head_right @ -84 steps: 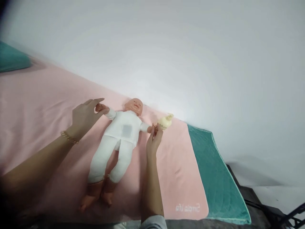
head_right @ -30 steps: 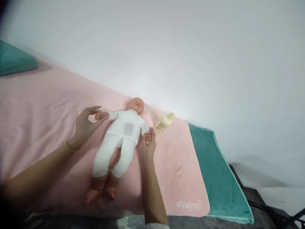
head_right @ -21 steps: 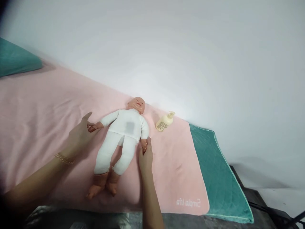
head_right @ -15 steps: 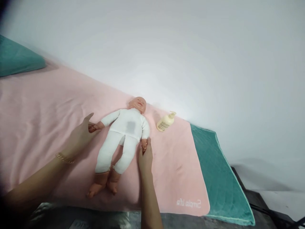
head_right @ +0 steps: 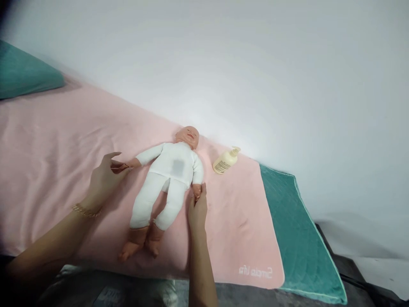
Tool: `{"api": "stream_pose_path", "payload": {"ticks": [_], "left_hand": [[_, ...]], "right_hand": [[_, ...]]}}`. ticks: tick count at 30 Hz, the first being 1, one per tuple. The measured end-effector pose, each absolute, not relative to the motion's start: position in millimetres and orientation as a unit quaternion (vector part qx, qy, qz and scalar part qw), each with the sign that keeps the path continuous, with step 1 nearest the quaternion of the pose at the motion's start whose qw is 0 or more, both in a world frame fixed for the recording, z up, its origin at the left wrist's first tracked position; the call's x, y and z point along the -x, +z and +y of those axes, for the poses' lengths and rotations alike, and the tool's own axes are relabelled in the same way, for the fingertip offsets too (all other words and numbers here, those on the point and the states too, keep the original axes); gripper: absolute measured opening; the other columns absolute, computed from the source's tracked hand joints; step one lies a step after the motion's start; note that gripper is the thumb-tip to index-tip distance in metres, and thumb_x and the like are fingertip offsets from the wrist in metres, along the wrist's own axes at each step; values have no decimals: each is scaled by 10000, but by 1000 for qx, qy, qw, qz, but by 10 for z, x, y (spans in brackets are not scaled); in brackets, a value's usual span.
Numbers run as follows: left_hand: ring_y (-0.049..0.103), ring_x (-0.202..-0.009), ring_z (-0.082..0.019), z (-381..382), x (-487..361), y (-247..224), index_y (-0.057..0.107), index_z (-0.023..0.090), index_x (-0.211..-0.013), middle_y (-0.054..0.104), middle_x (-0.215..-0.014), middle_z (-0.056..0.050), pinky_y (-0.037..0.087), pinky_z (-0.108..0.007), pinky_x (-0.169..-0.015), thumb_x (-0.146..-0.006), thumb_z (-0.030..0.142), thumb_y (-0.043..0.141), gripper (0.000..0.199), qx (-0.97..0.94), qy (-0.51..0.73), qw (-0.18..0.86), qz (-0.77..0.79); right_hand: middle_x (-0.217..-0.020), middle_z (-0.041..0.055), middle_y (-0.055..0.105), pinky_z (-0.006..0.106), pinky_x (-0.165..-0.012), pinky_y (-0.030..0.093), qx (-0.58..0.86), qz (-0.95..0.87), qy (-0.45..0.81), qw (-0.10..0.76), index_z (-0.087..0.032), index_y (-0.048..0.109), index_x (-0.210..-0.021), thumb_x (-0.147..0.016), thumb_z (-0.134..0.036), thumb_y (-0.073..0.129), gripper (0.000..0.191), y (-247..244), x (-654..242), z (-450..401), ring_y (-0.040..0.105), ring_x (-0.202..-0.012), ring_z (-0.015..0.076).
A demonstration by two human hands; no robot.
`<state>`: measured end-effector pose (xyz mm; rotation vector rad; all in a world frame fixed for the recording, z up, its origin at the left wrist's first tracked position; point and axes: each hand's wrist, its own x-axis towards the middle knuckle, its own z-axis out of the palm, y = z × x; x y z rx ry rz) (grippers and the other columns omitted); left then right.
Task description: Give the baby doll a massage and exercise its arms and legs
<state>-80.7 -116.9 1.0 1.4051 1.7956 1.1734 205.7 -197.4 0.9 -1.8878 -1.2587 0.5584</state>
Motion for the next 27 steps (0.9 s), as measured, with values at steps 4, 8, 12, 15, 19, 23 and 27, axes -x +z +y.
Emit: {"api": "stream_pose_path", "payload": {"ticks": [4,8,12,15,19,23,27], "left_hand": [[681,-888,-288,-1176,777,10,483,308,-1304,700,-1013,-66,530,-417,-711,-778,423,685,575,-526,466,247,667],[679,-937,-298,-1174,761,15,468,324,-1307,708,-997,-49,533,-429,-732,-772,425,692,589,-521,480,235,665],[675,-976,-284,-1113,737,51,473,324,-1299,706,-1012,-44,536,-432,-796,-772,374,692,572,-526,516,205,644],[671,-994,-263,-1000,665,142,503,319,-1262,708,-1013,-35,530,-428,-857,-759,345,711,545,-521,557,185,619],[664,-1030,-243,-728,514,339,504,294,-1268,706,-1066,-30,510,-431,-921,-762,319,722,551,-506,601,169,595],[658,-1045,-217,-310,402,436,477,259,-1311,686,-1137,-56,500,-398,-948,-807,293,677,543,-497,639,174,561],[658,-1009,-202,119,316,371,525,222,-1270,677,-1138,-84,514,-344,-901,-858,341,607,437,-490,652,199,543]], "right_hand": [[-1487,160,449,466,-1091,403,739,-494,224,400,-165,286,-1512,-915,-431,464,677,-6,-2055,-1974,468,-1355,287],[-1518,137,412,460,-1090,408,730,-487,231,420,-198,272,-1512,-927,-424,452,652,-34,-2092,-1980,472,-1351,273],[-1471,120,480,426,-1075,436,706,-460,216,493,-222,327,-1478,-927,-434,465,605,29,-2162,-1907,492,-1333,245],[-1422,118,528,420,-1061,448,691,-441,181,543,-231,438,-1404,-925,-454,475,530,154,-2221,-1747,519,-1302,241],[-1365,111,548,417,-1073,425,628,-471,113,609,-225,518,-1330,-934,-394,459,434,338,-2307,-1397,534,-1264,215],[-1310,106,555,401,-1072,418,586,-467,70,659,-204,532,-1305,-935,-364,442,412,469,-2382,-975,543,-1230,193],[-1283,96,571,399,-1067,420,576,-468,91,664,-206,525,-1285,-938,-369,401,403,480,-2430,-538,560,-1197,175]]}}
